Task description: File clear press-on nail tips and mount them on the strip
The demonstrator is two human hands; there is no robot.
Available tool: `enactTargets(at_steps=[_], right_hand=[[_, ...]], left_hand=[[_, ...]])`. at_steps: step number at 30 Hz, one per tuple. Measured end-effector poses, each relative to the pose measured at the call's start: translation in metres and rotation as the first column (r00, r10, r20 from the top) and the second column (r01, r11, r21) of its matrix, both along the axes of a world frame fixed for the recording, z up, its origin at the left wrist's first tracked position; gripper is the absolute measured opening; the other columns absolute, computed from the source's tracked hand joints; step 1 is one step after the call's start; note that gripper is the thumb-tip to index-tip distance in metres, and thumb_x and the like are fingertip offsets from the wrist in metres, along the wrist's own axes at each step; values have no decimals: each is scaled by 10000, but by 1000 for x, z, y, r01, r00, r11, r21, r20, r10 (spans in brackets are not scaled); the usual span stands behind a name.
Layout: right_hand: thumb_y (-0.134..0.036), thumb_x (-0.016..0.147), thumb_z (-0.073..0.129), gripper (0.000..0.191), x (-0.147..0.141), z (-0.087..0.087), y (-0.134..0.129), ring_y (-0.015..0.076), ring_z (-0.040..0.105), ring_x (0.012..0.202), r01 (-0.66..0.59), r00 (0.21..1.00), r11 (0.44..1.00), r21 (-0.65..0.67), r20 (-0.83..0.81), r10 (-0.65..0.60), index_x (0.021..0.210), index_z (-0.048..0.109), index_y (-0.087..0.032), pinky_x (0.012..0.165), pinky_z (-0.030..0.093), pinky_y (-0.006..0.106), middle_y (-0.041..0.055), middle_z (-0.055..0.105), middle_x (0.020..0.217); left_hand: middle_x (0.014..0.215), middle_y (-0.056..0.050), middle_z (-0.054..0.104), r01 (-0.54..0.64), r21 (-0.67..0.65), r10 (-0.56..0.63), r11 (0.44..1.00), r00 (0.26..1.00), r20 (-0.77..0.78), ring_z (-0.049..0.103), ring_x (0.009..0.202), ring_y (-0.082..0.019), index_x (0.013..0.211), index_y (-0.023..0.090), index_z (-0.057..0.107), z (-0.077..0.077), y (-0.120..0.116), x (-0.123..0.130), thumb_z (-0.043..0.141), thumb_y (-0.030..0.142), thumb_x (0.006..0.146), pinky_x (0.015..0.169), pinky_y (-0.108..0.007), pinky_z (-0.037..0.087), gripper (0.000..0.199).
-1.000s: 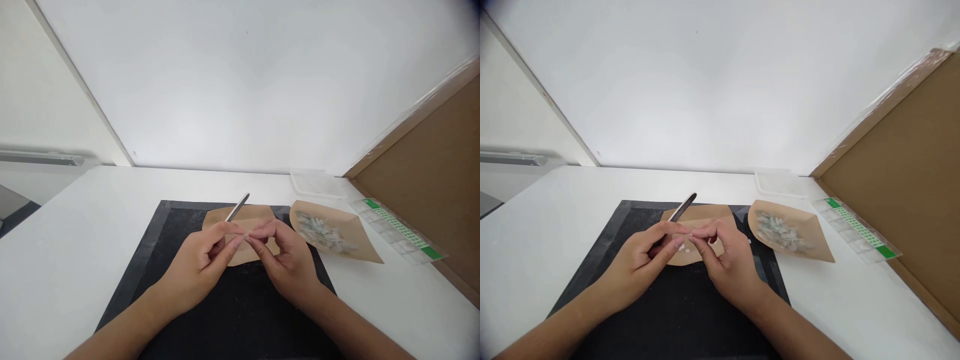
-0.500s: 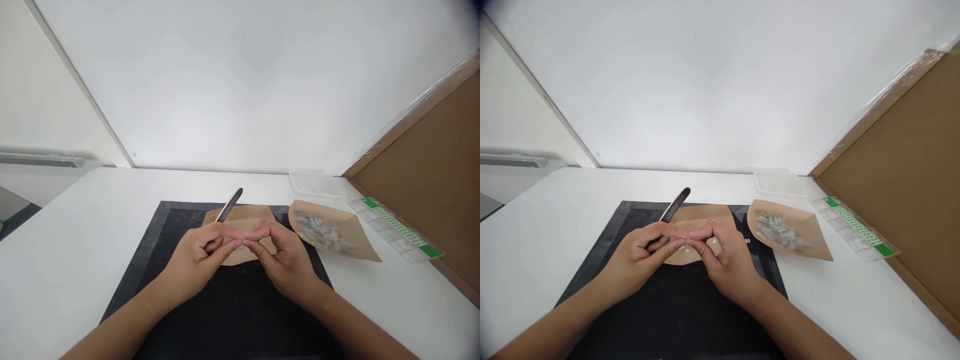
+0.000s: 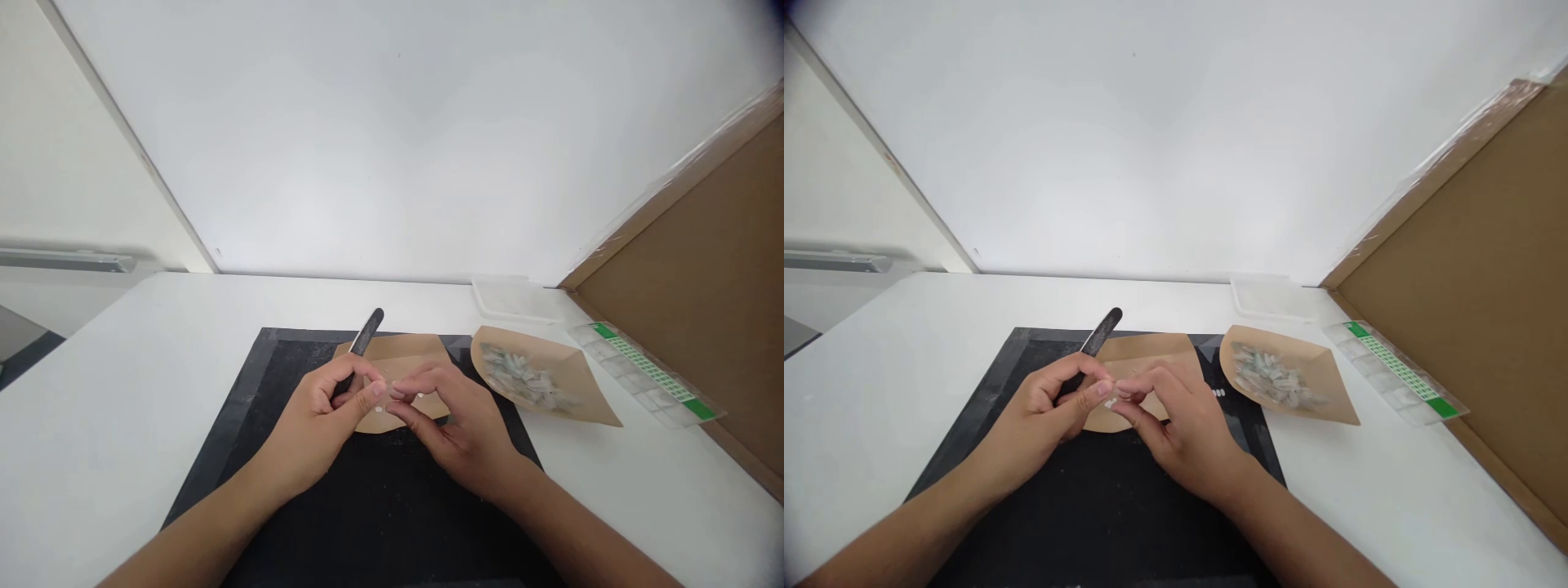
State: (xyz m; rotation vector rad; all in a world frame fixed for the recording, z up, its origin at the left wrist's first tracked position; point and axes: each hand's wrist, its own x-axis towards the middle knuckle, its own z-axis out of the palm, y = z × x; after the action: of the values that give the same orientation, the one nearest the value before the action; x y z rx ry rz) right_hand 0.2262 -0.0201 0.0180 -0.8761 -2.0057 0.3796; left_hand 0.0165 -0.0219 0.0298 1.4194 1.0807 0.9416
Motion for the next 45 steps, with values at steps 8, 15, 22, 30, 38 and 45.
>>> enactTargets(at_steps=[8,15,22,30,38,45], right_hand=[[-53,915,753,329,6,-2,0,170,685,848,20,981,943,331,174,-82,1186,688,-229,754,511,347,37,761,976],[-61,937,707,166,1,5,0,175,684,920,51,998,985,167,-44,-45,1031,708,-197,782,570,317,67,723,997],[-206,963,714,45,1,8,-3,159,651,768,-50,962,966,-255,-274,-22,997,724,-233,644,540,305,37,730,920],[-254,947,753,77,1,4,-4,150,671,753,-109,931,904,-414,-361,-53,1024,751,-256,667,561,293,15,731,874],[-206,964,730,112,3,4,-2,143,689,798,24,969,967,-255,-234,-85,1055,746,-270,737,568,303,2,738,916],[-152,970,700,114,5,3,1,144,698,807,122,983,991,-59,-129,-128,1029,703,-250,694,541,286,-1,737,908]], left_hand=[[594,94,286,31,-105,-19,994,993,117,239,506,-70,905,203,681,0,-1,1,706,480,951,463,-212,203,282],[651,70,325,-56,175,80,983,988,-133,302,589,-94,988,220,745,-5,0,-3,660,474,990,555,-223,283,268],[663,51,546,76,379,70,922,931,-357,479,593,-112,1076,233,734,-10,-3,-1,550,384,1060,614,-235,393,239],[1090,-41,786,181,355,38,917,848,-528,777,866,-226,1614,294,285,-4,-11,-2,379,340,1106,731,-309,565,518],[1207,-89,771,240,368,106,898,695,-711,795,911,-290,1515,254,404,-2,-12,-2,289,353,1116,772,-409,597,427],[1318,-64,736,188,502,196,844,764,-615,764,1054,-247,1449,264,507,-4,-12,0,428,334,1095,836,-379,605,369]])
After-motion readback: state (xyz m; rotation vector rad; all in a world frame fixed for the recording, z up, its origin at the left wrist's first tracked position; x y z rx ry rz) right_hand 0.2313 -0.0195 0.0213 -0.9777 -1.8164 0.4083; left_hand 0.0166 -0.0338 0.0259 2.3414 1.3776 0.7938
